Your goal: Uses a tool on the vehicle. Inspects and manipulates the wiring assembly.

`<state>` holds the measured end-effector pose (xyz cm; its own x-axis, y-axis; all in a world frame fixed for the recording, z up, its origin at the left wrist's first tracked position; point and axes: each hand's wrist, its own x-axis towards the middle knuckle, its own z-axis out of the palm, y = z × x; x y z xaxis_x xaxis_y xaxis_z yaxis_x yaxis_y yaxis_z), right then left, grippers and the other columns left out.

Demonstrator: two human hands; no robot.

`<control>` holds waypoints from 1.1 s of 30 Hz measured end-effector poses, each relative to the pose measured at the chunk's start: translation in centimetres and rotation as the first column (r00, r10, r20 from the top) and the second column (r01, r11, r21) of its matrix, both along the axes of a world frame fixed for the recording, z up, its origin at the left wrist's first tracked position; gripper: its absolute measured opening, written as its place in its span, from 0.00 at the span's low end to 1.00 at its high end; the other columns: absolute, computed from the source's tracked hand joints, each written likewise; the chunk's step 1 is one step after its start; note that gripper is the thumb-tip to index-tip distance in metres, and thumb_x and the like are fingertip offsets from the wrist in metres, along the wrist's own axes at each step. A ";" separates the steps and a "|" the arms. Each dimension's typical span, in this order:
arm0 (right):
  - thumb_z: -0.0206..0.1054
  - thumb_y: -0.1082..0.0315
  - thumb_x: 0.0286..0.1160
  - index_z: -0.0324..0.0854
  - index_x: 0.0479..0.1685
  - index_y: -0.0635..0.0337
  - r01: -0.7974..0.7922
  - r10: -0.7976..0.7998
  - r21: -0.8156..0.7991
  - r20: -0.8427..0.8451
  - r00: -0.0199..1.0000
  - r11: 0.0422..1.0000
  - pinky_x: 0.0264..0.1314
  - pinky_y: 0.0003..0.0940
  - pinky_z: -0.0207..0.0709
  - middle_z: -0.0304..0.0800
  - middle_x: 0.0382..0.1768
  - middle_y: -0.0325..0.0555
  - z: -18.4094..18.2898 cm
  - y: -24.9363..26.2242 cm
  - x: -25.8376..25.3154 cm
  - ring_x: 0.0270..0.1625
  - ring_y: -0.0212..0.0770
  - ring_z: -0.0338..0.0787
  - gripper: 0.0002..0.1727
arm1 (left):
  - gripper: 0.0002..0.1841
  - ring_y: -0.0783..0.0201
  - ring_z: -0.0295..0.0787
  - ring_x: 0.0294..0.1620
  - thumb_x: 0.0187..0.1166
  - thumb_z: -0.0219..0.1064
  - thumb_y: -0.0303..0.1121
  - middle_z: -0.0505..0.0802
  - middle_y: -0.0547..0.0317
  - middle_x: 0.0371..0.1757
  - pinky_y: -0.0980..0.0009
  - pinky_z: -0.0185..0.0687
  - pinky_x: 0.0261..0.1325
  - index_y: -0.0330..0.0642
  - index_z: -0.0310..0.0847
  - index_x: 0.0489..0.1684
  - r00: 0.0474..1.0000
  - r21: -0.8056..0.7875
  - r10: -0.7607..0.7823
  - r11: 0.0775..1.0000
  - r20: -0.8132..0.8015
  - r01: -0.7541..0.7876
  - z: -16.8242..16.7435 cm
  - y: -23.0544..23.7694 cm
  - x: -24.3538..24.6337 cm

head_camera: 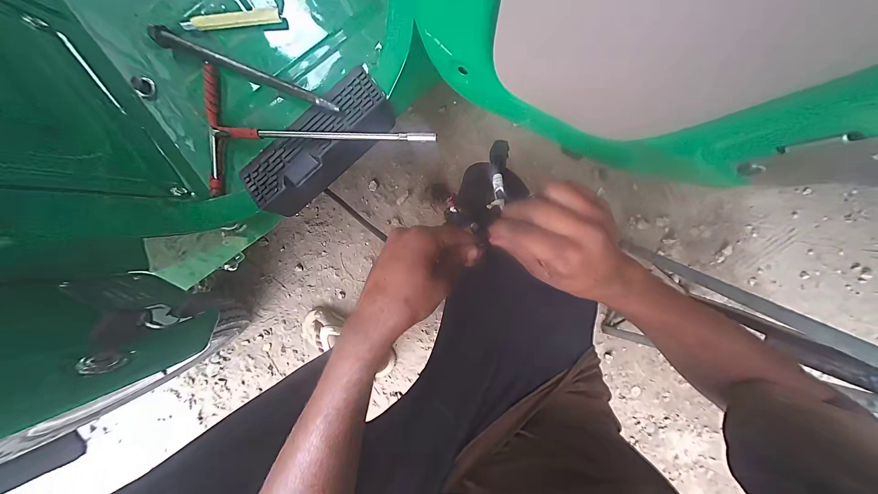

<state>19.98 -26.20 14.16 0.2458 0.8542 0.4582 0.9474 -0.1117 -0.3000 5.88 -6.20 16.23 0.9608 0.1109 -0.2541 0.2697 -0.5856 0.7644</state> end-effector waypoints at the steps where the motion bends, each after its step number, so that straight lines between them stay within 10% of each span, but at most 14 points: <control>1: 0.72 0.63 0.80 0.94 0.46 0.55 0.011 -0.011 0.032 -0.004 1.000 0.999 0.44 0.41 0.78 0.94 0.45 0.46 0.0 0.0 -0.1 0.43 0.46 0.87 0.08 | 0.07 0.82 0.92 0.37 0.82 0.69 0.41 0.96 0.80 0.37 0.69 0.91 0.43 0.61 0.95 0.43 1.000 -0.048 0.025 0.999 0.016 -0.024 -0.1 0.2 -0.1; 11: 0.71 0.65 0.80 0.92 0.57 0.58 -0.101 0.101 0.007 -0.120 0.988 0.995 0.51 0.37 0.87 0.95 0.52 0.49 1.3 -0.1 0.3 0.51 0.44 0.94 0.13 | 0.05 0.81 0.91 0.37 0.71 0.79 0.42 0.95 0.77 0.35 0.72 0.90 0.42 0.59 0.97 0.39 0.975 -0.014 0.149 0.989 0.165 -0.149 -0.1 -0.7 -0.4; 26: 0.64 0.69 0.80 0.89 0.39 0.61 -0.249 0.240 -0.028 -0.178 0.954 0.968 0.34 0.39 0.82 0.91 0.36 0.48 2.6 1.2 1.2 0.38 0.44 0.91 0.09 | 0.03 0.77 0.86 0.29 0.70 0.79 0.43 0.90 0.74 0.26 0.71 0.81 0.32 0.60 0.97 0.35 0.979 0.177 0.137 0.971 0.151 -0.163 1.0 -2.8 -0.8; 33: 0.62 0.67 0.83 0.91 0.47 0.60 -0.370 0.350 -0.146 -0.142 0.926 0.918 0.47 0.40 0.86 0.93 0.45 0.48 3.6 0.6 1.8 0.49 0.46 0.91 0.11 | 0.03 0.77 0.86 0.27 0.71 0.78 0.42 0.90 0.74 0.25 0.72 0.80 0.30 0.59 0.96 0.32 0.978 0.196 0.106 0.970 0.177 -0.141 1.3 -2.7 -0.6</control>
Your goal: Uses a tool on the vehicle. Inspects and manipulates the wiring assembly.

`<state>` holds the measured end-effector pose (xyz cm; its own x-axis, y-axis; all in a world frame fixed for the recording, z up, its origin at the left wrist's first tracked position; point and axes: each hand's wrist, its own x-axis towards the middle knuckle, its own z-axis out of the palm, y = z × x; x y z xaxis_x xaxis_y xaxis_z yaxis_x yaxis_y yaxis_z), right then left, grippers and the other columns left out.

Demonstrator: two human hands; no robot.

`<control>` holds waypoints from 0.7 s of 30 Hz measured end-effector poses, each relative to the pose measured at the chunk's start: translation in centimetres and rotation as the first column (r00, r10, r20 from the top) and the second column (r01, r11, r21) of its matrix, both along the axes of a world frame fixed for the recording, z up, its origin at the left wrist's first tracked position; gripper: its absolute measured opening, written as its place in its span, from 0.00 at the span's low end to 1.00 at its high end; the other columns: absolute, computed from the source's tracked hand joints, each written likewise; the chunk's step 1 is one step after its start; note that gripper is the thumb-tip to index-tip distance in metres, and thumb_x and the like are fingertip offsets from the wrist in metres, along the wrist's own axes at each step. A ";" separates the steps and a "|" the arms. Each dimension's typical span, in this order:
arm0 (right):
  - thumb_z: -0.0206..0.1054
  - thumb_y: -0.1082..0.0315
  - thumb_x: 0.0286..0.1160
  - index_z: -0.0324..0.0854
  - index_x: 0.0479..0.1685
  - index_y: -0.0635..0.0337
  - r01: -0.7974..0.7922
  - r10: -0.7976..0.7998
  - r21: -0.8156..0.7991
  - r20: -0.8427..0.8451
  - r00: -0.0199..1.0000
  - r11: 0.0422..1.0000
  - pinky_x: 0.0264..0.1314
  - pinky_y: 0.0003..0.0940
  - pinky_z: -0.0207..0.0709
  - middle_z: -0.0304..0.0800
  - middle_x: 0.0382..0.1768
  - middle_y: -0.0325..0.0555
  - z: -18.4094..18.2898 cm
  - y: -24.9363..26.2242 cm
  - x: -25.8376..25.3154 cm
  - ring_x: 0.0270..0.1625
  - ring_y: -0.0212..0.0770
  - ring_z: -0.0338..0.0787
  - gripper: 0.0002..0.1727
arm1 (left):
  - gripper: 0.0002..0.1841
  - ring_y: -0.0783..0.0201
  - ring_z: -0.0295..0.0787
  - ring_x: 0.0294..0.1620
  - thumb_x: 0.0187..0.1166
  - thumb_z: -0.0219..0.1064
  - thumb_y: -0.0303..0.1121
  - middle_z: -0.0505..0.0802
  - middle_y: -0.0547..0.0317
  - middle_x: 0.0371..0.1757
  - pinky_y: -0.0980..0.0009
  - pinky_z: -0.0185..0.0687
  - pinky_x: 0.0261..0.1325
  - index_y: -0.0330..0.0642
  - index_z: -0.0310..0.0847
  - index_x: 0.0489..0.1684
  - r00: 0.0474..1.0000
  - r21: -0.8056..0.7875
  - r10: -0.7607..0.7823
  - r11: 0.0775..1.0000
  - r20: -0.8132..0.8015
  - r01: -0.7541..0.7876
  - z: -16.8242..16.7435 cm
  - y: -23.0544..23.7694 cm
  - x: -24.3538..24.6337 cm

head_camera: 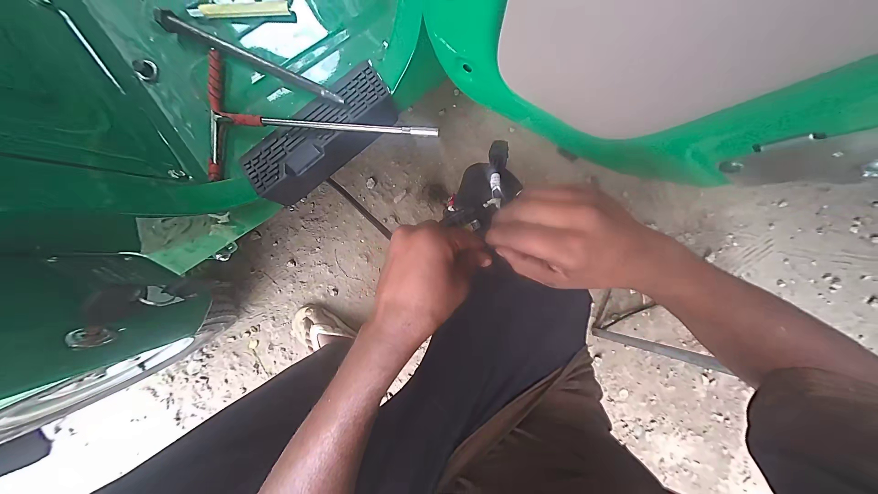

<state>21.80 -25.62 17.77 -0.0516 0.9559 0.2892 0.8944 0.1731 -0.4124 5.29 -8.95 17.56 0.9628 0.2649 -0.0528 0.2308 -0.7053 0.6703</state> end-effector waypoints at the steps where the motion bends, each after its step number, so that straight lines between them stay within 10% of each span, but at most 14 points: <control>1: 0.62 0.68 0.84 0.90 0.46 0.61 -0.012 0.012 0.009 0.028 1.000 1.000 0.45 0.41 0.85 0.93 0.44 0.49 0.0 -0.1 -0.1 0.47 0.48 0.91 0.11 | 0.03 0.77 0.86 0.27 0.71 0.78 0.43 0.90 0.75 0.24 0.72 0.80 0.30 0.60 0.96 0.32 1.000 0.001 -0.003 1.000 -0.003 0.003 0.1 0.0 0.0; 10: 0.59 0.71 0.84 0.84 0.42 0.66 -0.056 0.049 0.023 0.255 0.966 0.998 0.33 0.43 0.80 0.86 0.36 0.54 0.6 0.3 -0.3 0.38 0.53 0.88 0.09 | 0.06 0.74 0.83 0.26 0.74 0.76 0.42 0.87 0.73 0.23 0.69 0.78 0.30 0.57 0.93 0.28 0.999 0.018 -0.030 0.999 0.022 0.030 0.6 -0.4 0.4; 21: 0.65 0.63 0.75 0.81 0.35 0.59 -0.075 0.079 -0.196 0.011 0.997 0.978 0.40 0.41 0.81 0.82 0.34 0.46 -0.2 1.5 1.7 0.41 0.46 0.87 0.08 | 0.10 0.61 0.85 0.33 0.79 0.67 0.33 0.87 0.64 0.22 0.62 0.79 0.42 0.47 0.90 0.26 0.974 0.252 -0.159 0.961 0.160 0.115 0.3 -2.6 0.0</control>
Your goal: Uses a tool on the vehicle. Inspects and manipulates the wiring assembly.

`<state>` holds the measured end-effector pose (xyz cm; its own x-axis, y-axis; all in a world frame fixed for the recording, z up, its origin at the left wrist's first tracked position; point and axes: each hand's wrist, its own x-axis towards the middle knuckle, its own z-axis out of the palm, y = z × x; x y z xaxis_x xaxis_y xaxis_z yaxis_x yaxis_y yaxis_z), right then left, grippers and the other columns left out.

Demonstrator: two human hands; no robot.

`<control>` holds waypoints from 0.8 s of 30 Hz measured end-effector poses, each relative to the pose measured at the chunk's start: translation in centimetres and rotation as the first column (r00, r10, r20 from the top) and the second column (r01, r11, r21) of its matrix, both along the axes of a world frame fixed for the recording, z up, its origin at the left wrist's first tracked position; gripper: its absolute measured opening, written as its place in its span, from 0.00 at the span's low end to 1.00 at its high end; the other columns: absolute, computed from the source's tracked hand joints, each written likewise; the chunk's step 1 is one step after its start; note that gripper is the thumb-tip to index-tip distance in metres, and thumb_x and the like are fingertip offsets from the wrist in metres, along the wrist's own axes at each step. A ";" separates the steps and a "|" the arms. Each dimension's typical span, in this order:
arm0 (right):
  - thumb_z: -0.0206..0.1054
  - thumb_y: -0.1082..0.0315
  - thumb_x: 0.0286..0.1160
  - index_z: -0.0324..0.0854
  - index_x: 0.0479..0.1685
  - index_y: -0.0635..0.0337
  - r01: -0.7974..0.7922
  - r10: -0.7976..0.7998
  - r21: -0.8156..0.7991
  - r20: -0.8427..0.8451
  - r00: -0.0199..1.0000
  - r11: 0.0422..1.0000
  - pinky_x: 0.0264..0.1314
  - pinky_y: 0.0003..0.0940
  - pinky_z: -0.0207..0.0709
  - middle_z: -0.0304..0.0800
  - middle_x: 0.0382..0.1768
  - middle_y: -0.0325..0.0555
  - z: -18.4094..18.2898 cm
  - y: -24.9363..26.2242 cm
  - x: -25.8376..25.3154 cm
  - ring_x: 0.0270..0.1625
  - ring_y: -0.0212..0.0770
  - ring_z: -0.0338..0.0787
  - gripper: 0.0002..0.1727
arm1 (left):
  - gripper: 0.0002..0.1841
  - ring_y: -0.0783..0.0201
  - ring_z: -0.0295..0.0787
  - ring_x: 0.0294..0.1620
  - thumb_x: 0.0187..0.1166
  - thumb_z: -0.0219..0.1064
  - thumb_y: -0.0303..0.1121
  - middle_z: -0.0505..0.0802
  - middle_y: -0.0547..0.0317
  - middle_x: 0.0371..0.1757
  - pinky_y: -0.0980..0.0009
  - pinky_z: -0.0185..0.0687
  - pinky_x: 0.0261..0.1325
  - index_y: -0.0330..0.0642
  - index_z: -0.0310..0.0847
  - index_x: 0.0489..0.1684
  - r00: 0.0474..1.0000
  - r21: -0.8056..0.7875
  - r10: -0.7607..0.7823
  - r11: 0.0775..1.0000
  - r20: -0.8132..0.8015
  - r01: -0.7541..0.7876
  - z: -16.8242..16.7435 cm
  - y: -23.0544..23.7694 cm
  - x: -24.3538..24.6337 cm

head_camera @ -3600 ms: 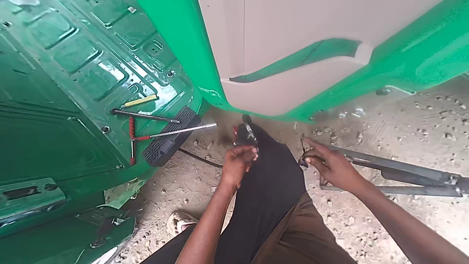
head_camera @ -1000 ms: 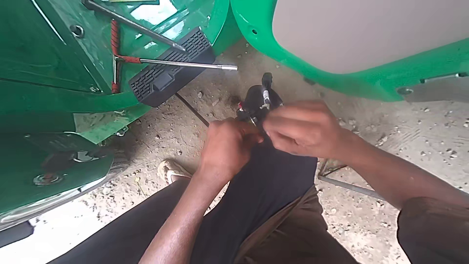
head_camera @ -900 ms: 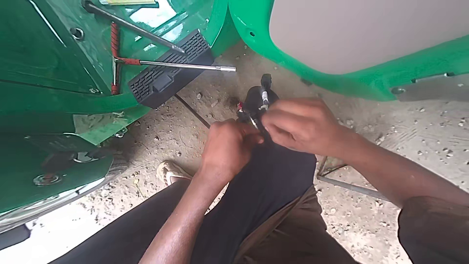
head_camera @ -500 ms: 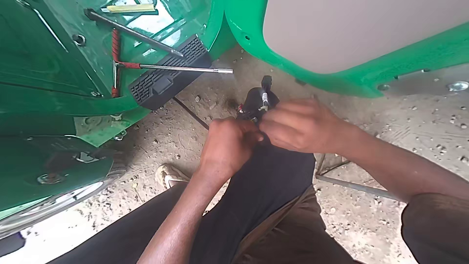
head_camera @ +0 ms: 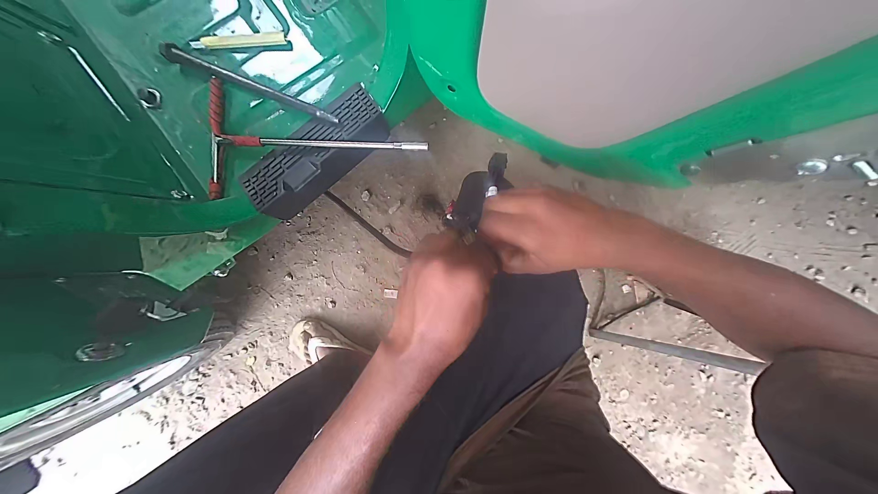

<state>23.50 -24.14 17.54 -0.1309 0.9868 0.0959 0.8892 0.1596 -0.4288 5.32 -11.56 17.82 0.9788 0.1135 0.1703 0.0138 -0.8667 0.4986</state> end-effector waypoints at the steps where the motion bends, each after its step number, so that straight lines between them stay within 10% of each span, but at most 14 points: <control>1: 0.66 0.63 0.74 0.82 0.34 0.58 -0.002 0.002 -0.014 -0.028 1.000 1.000 0.40 0.39 0.81 0.81 0.32 0.45 -0.1 0.0 0.1 0.39 0.44 0.86 0.08 | 0.11 0.59 0.84 0.33 0.81 0.65 0.31 0.86 0.62 0.21 0.62 0.79 0.43 0.44 0.89 0.26 1.000 0.042 -0.016 0.999 0.018 0.015 0.1 -0.4 -0.2; 10: 0.65 0.70 0.80 0.89 0.42 0.61 0.307 -0.281 0.040 -0.304 0.910 0.951 0.43 0.28 0.84 0.87 0.37 0.43 -1.3 0.5 1.3 0.38 0.33 0.87 0.07 | 0.13 0.56 0.88 0.38 0.86 0.64 0.37 0.90 0.59 0.26 0.60 0.83 0.47 0.43 0.92 0.35 0.998 0.080 0.004 0.997 0.056 -0.009 -1.9 0.0 0.0; 17: 0.68 0.75 0.76 0.89 0.46 0.67 0.713 -0.467 0.273 -0.598 0.651 0.646 0.36 0.28 0.86 0.91 0.41 0.45 -0.2 -3.3 -3.9 0.37 0.32 0.88 0.08 | 0.13 0.69 0.90 0.40 0.88 0.60 0.41 0.93 0.67 0.37 0.63 0.87 0.46 0.50 0.91 0.46 0.979 -0.190 0.193 0.961 -0.067 -0.203 -2.4 3.6 0.1; 24: 0.64 0.67 0.85 0.83 0.70 0.56 0.407 -0.355 -0.469 -0.876 -0.327 0.783 0.22 0.26 0.75 0.84 0.33 0.49 -5.4 -1.2 -8.3 0.21 0.33 0.76 0.18 | 0.16 0.71 0.77 0.21 0.93 0.53 0.40 0.84 0.68 0.23 0.71 0.75 0.26 0.48 0.85 0.37 0.941 -0.622 0.240 0.707 -0.236 -0.337 -2.6 3.9 0.3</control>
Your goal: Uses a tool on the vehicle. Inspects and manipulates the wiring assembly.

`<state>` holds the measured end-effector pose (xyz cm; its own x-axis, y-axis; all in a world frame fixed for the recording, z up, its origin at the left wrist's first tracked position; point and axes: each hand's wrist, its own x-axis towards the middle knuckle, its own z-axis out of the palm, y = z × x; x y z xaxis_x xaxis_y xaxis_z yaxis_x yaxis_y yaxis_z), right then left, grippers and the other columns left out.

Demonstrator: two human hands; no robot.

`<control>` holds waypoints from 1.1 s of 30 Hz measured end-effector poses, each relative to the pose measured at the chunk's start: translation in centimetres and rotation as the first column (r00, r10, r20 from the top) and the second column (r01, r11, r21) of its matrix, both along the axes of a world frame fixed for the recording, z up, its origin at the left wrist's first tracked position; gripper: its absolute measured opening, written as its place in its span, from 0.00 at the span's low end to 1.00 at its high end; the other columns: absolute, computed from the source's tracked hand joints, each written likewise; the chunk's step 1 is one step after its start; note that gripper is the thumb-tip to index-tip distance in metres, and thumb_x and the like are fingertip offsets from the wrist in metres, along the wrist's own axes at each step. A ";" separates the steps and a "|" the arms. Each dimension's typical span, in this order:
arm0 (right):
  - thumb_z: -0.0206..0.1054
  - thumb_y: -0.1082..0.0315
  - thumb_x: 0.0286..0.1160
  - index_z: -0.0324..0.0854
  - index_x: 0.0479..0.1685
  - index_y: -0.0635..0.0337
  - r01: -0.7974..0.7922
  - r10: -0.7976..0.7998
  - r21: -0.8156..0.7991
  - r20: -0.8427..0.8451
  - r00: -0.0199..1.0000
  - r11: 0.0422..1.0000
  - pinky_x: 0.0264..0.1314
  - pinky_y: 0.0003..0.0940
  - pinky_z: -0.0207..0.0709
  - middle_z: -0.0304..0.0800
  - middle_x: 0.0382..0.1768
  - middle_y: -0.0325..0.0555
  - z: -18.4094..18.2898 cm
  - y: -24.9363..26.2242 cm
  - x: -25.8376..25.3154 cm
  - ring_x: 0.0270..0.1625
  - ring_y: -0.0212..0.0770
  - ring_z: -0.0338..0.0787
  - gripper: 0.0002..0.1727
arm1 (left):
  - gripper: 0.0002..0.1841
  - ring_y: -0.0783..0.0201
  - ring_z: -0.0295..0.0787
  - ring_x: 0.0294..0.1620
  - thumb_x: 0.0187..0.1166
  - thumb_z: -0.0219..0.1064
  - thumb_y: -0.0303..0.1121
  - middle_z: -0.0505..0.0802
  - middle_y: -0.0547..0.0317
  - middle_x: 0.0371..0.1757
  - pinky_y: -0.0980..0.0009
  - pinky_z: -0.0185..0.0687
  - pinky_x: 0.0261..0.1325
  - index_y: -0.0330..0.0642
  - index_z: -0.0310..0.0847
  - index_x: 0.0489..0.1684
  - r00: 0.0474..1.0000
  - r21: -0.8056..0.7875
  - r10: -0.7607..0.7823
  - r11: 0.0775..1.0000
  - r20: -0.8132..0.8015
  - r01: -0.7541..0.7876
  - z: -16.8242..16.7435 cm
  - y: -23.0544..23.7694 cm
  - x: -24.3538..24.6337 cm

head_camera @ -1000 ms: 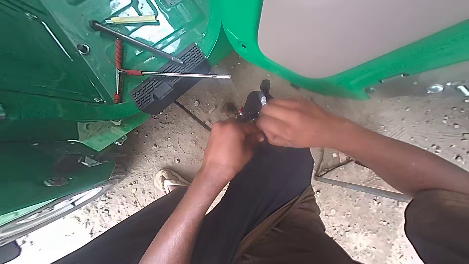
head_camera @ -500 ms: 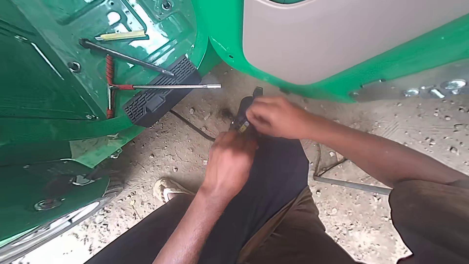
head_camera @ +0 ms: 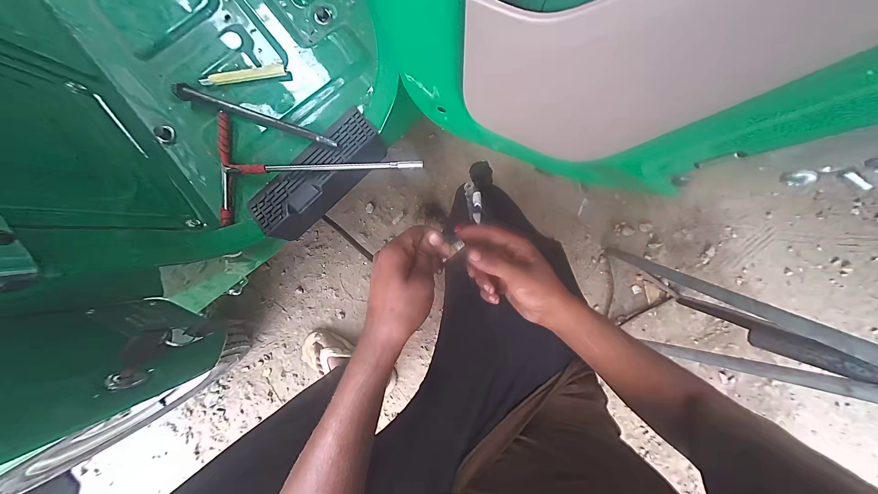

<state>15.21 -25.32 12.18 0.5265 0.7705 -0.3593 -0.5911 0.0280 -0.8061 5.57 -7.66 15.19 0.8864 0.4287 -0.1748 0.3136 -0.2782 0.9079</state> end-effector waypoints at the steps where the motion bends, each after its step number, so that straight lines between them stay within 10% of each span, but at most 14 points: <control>1: 0.65 0.66 0.85 0.82 0.71 0.53 -0.002 0.005 0.030 -0.094 0.996 1.000 0.21 0.24 0.73 0.83 0.32 0.46 -0.2 0.8 -0.1 0.21 0.31 0.75 0.18 | 0.17 0.69 0.76 0.21 0.93 0.52 0.39 0.83 0.66 0.22 0.71 0.74 0.27 0.46 0.84 0.35 0.999 -0.091 0.017 0.996 0.027 -0.015 -0.1 0.1 0.0; 7: 0.68 0.68 0.81 0.87 0.54 0.56 0.123 -0.099 0.105 -0.212 0.972 0.987 0.16 0.19 0.64 0.76 0.21 0.38 -0.1 2.3 -0.4 0.15 0.26 0.69 0.09 | 0.18 0.74 0.69 0.17 0.93 0.51 0.37 0.76 0.68 0.17 0.79 0.69 0.23 0.46 0.81 0.29 0.995 -0.413 0.097 0.907 0.012 -0.084 1.0 1.2 0.1; 13: 0.58 0.63 0.90 0.78 0.78 0.51 -0.020 0.036 0.075 -0.217 0.976 0.997 0.13 0.20 0.66 0.81 0.23 0.45 1.6 2.2 0.1 0.13 0.28 0.72 0.21 | 0.18 0.75 0.72 0.20 0.92 0.51 0.34 0.82 0.67 0.22 0.79 0.72 0.27 0.45 0.82 0.30 0.997 -0.502 0.069 0.864 0.019 -0.051 0.6 1.4 0.5; 16: 0.62 0.63 0.88 0.82 0.70 0.51 -0.037 0.068 0.114 -0.282 0.957 0.993 0.13 0.19 0.65 0.82 0.26 0.44 1.5 2.4 0.1 0.14 0.27 0.71 0.17 | 0.17 0.75 0.74 0.23 0.92 0.51 0.32 0.87 0.65 0.27 0.81 0.73 0.29 0.40 0.91 0.50 0.999 -0.546 0.024 0.838 0.023 -0.008 0.6 1.0 0.6; 22: 0.71 0.72 0.78 0.89 0.42 0.63 0.177 -0.168 0.035 -0.183 0.969 0.984 0.16 0.19 0.66 0.83 0.22 0.44 0.9 3.2 -0.3 0.15 0.27 0.71 0.04 | 0.17 0.73 0.74 0.23 0.92 0.53 0.34 0.84 0.64 0.24 0.78 0.72 0.29 0.44 0.83 0.30 0.997 -0.469 -0.061 0.880 0.050 0.077 0.3 1.2 0.7; 28: 0.66 0.68 0.83 0.85 0.41 0.64 0.151 -0.153 0.045 0.042 0.987 0.988 0.17 0.21 0.65 0.78 0.19 0.43 0.4 2.9 -0.4 0.16 0.28 0.71 0.08 | 0.15 0.64 0.87 0.37 0.89 0.55 0.27 0.95 0.54 0.40 0.70 0.84 0.44 0.38 0.91 0.53 0.902 -0.401 -0.432 0.824 0.015 0.401 1.5 4.4 0.3; 33: 0.66 0.68 0.82 0.85 0.37 0.62 0.174 -0.176 0.035 0.042 0.984 0.984 0.19 0.21 0.65 0.75 0.19 0.40 -0.2 2.5 -0.7 0.17 0.28 0.69 0.08 | 0.09 0.73 0.86 0.23 0.84 0.68 0.34 0.95 0.72 0.29 0.66 0.82 0.26 0.54 0.96 0.42 0.966 0.042 -0.212 0.974 -0.146 0.221 1.2 2.8 0.8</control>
<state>14.55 -22.82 11.94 0.6691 0.6755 -0.3100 -0.5385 0.1531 -0.8286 6.35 -4.81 16.38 0.9276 0.2423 -0.2842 0.3628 -0.4038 0.8398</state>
